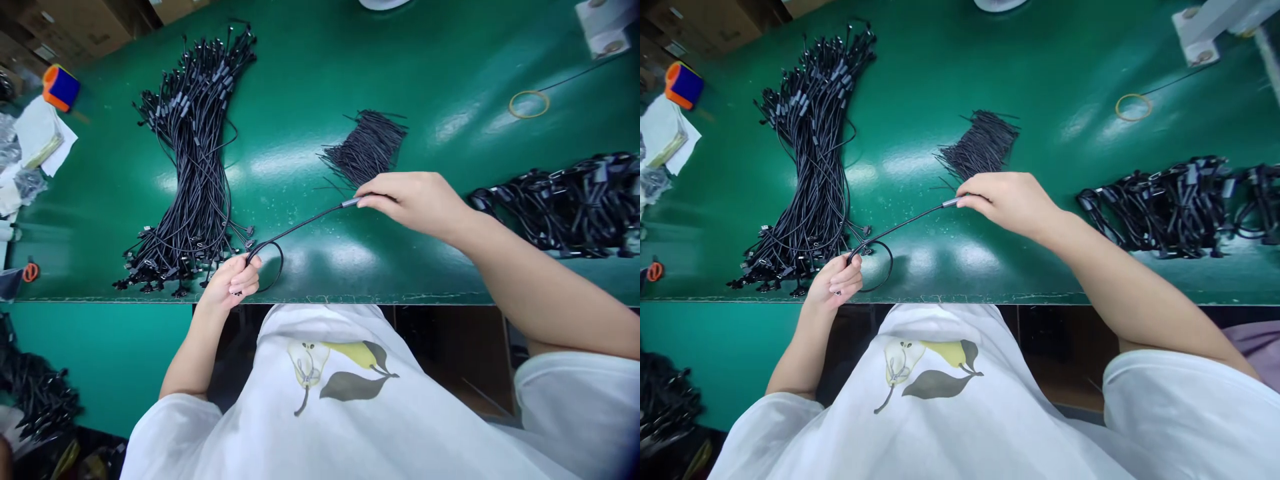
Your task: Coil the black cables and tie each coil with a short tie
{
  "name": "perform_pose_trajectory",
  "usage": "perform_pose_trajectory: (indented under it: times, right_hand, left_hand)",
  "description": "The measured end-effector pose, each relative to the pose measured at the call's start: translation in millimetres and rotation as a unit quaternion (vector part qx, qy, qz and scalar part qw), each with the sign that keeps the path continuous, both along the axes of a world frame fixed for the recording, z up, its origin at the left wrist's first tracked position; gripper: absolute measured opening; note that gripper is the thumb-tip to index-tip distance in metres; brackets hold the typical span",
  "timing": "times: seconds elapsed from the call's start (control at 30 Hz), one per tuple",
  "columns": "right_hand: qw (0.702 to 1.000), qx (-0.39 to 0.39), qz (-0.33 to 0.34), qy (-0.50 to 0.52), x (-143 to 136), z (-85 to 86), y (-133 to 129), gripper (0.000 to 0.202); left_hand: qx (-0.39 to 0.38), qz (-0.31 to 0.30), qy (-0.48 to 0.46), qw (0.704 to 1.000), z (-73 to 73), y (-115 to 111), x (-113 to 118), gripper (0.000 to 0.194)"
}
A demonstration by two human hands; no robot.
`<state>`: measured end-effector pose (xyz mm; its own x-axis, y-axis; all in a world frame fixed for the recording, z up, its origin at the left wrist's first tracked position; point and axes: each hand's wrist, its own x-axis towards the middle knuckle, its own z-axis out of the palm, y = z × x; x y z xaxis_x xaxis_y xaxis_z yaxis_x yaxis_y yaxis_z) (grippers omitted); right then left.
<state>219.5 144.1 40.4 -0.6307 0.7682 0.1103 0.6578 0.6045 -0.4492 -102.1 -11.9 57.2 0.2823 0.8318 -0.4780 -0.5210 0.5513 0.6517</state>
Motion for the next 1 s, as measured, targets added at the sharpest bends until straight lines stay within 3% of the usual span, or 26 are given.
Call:
perform_pose_trajectory:
  times: [0.13,0.3,0.37,0.43,0.53,0.6,0.7,0.8,0.83,0.9,1.0]
  right_hand:
    - [0.999,0.029,-0.029,-0.021,12,-7.9,3,0.028]
    - [0.991,0.072,-0.003,-0.116,22,-6.0,-8,0.032]
    - [0.983,0.099,0.020,-0.154,18,0.2,-24,0.033]
    - [0.978,0.092,0.110,-0.150,7,9.4,-46,0.031]
    - [0.945,-0.003,0.316,-0.081,-20,26.7,-75,0.025]
    - [0.927,-0.058,0.369,-0.036,-39,37.5,-81,0.023]
    - [0.957,-0.073,0.278,0.051,-58,43.7,-68,0.025]
    - [0.958,-0.130,0.156,0.203,-68,30.7,-54,0.025]
    - [0.942,-0.165,0.117,0.268,-71,22.4,-54,0.026]
    - [0.883,-0.270,0.041,0.383,-81,3.3,-61,0.035]
    - [0.740,-0.466,-0.059,0.482,-96,-18.5,-79,0.046]
  left_hand:
    - [-0.012,0.004,0.022,1.000,-0.7,-4,-9,0.024]
    - [0.022,0.195,0.040,0.980,5.8,1,-14,0.023]
    - [0.038,0.219,0.069,0.972,6.2,6,-11,0.021]
    - [0.051,0.203,0.119,0.971,2.7,11,0,0.021]
    - [0.106,0.157,0.195,0.962,-6.4,13,27,0.029]
    - [0.151,0.095,0.237,0.955,-10.6,10,44,0.034]
    - [0.179,-0.034,0.263,0.948,-9.9,1,57,0.034]
    - [0.172,-0.054,0.183,0.966,-4.9,-1,59,0.032]
    - [0.167,-0.028,0.150,0.974,-3.7,1,59,0.031]
    - [0.153,0.033,0.106,0.982,-3.8,5,62,0.029]
    - [0.131,0.054,0.090,0.986,-11.7,7,72,0.037]
